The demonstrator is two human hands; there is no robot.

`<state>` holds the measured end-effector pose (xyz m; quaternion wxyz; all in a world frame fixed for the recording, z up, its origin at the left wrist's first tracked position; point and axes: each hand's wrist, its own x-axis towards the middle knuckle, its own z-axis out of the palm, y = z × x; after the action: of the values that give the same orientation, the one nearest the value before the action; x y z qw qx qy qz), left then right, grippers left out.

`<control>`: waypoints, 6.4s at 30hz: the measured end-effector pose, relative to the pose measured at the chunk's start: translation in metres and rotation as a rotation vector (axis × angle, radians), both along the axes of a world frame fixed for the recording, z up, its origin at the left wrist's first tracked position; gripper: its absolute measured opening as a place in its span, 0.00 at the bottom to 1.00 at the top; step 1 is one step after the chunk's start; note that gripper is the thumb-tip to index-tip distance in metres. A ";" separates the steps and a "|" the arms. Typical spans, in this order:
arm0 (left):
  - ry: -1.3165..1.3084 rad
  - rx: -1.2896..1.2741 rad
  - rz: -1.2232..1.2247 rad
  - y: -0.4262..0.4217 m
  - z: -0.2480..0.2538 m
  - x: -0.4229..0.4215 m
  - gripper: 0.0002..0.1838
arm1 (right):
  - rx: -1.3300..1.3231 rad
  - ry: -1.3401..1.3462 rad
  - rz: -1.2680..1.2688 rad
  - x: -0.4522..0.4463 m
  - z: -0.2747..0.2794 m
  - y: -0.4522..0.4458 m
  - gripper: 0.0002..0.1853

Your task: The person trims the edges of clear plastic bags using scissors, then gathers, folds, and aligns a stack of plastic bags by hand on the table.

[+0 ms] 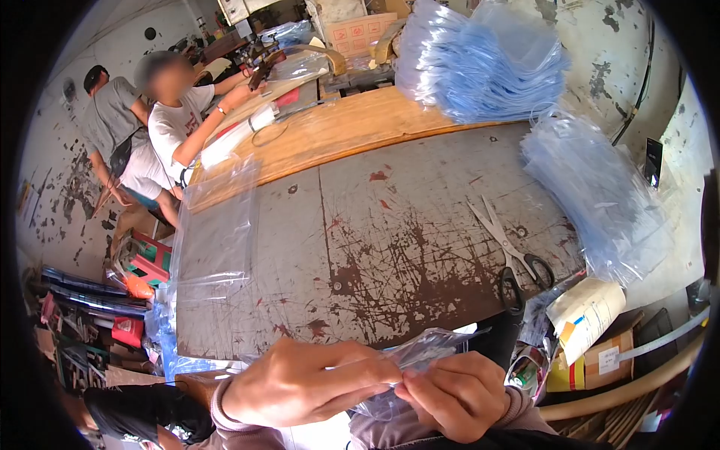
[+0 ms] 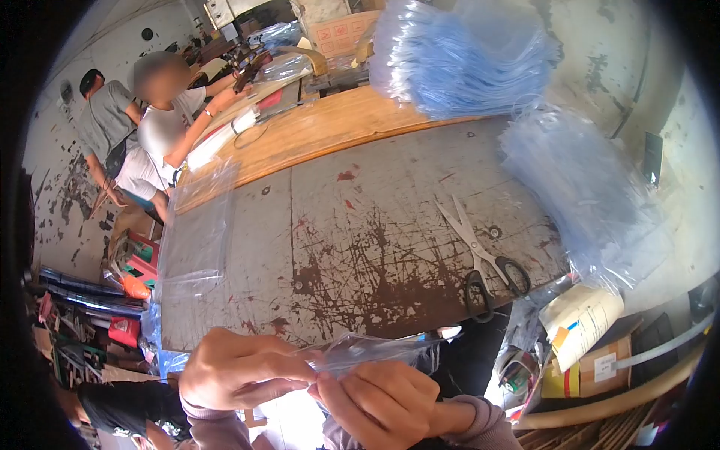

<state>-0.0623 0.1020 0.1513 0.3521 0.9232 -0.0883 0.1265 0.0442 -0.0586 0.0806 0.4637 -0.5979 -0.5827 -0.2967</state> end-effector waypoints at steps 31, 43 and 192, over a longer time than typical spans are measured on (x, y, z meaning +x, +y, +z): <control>-0.697 0.706 1.326 0.038 0.111 -0.159 0.22 | -0.027 0.672 1.120 -0.030 -0.017 0.035 0.15; 0.113 0.726 0.647 -0.119 -0.132 0.026 0.26 | -0.461 0.471 -0.539 0.091 -0.049 -0.059 0.20; -0.158 0.510 0.446 -0.091 -0.152 0.022 0.12 | -0.562 1.858 0.333 0.030 -0.078 -0.080 0.42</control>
<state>-0.0404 0.0113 -0.0003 0.0656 0.9653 0.0600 0.2454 0.0741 -0.1384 0.0029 0.6143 -0.5918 -0.1125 0.5097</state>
